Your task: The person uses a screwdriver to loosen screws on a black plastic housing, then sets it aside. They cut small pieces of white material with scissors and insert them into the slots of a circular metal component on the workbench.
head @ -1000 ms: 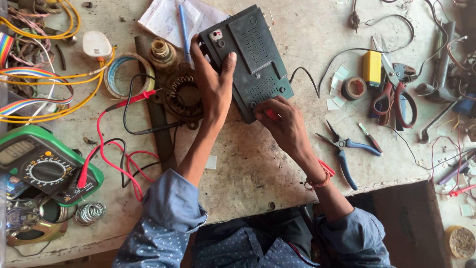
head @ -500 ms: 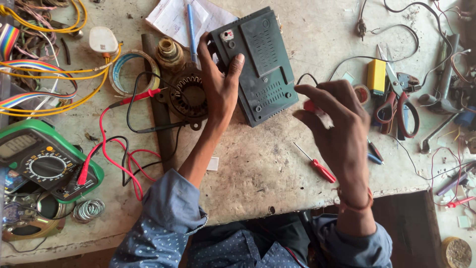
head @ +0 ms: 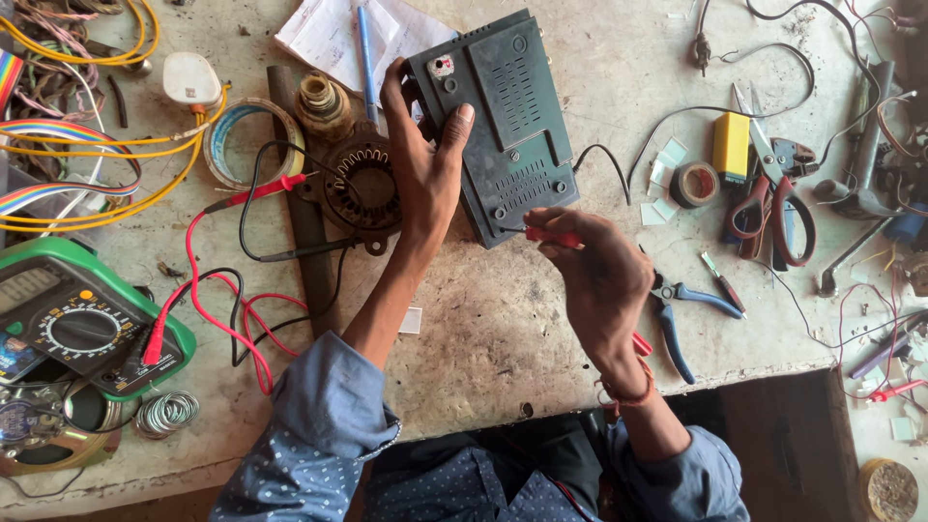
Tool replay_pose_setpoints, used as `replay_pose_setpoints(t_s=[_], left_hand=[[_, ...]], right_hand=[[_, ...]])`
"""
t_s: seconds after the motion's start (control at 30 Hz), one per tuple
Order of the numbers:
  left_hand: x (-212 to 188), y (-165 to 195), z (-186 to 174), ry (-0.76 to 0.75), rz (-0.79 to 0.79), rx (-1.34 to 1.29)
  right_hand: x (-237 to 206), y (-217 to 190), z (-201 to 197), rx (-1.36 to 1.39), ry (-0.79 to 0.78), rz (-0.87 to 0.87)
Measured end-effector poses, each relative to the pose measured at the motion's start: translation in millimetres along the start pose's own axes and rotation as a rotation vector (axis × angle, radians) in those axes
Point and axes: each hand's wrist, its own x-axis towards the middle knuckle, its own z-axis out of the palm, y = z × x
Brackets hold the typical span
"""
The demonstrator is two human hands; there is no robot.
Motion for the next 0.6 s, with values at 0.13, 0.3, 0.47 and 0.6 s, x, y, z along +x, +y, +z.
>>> replay_pose_setpoints(t_s=[0.13, 0.3, 0.47, 0.6], left_hand=[[0.4, 4.5, -1.2, -0.003, -0.025, -0.024], [1.0, 8.4, -2.7, -0.013, -0.012, -0.024], [0.0, 9.7, -3.5, -0.002, 0.024, -0.014], [0.0, 6.9, -2.5, 0.006, 0.011, -0.005]], right_hand=[[-1.1, 0.4, 3.3, -0.213, -0.012, -0.1], [2.8, -7.4, 3.2, -0.457, -0.008, -0.238], [13.8, -26.6, -3.4, -0.815, -0.169, -0.331], [11.7, -45.8, -12.1, -0.929, -0.3, -0.34]])
